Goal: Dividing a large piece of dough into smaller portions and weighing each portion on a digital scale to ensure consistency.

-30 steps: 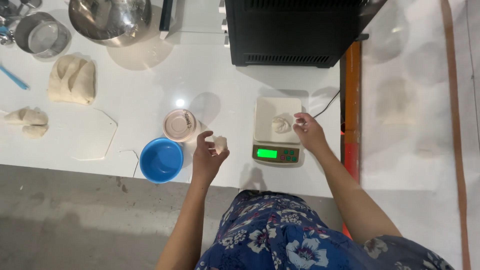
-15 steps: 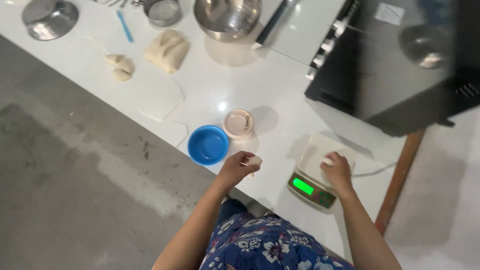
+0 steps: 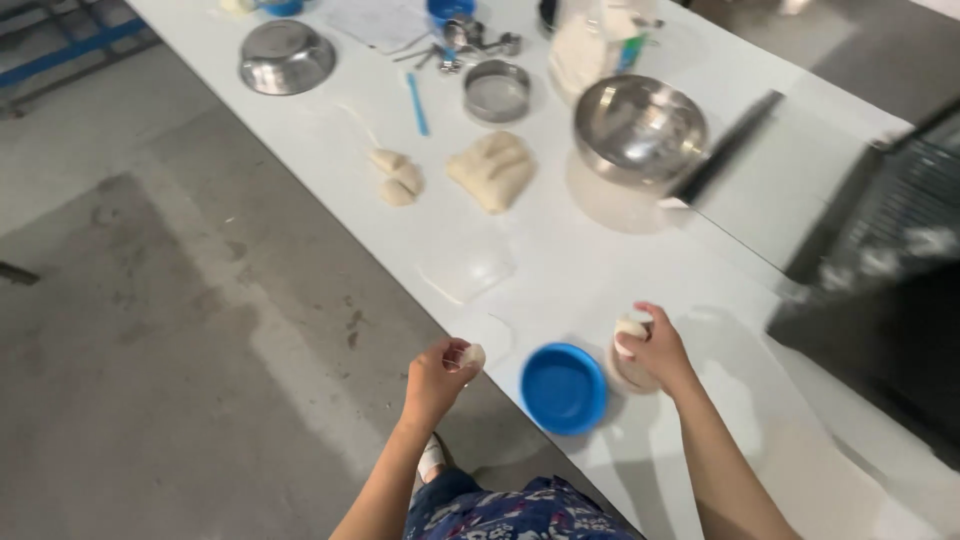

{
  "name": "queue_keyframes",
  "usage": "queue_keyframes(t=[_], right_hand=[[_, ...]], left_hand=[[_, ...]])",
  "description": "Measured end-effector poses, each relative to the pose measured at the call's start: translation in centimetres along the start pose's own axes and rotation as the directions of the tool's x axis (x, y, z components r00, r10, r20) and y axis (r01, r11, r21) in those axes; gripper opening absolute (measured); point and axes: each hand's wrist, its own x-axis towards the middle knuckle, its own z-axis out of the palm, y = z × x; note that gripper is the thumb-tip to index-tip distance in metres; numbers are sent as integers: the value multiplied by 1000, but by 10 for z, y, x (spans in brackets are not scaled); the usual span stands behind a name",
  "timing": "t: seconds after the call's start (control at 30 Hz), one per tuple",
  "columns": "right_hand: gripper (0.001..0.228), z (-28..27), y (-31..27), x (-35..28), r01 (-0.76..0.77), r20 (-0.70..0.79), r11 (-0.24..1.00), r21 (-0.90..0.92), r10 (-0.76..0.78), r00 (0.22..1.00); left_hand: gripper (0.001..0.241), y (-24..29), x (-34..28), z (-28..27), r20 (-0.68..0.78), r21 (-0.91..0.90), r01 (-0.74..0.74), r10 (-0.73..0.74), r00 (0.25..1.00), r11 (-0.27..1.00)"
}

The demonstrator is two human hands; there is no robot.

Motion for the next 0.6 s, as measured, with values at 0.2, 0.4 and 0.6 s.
queue_keyframes(t=[0.2, 0.4, 0.6], right_hand=[[71, 66, -18, 155, 128, -181, 921, -367, -205, 962], [86, 94, 47, 214, -100, -175, 688, -719, -39, 984], [36, 180, 43, 139, -127, 44, 845, -519, 175, 983]], left_hand=[[73, -8, 53, -116, -127, 16, -1, 3, 992, 1000], [42, -43, 106, -157, -159, 67, -192, 201, 967, 979], [23, -54, 168, -158, -58, 198, -138, 153, 987, 970]])
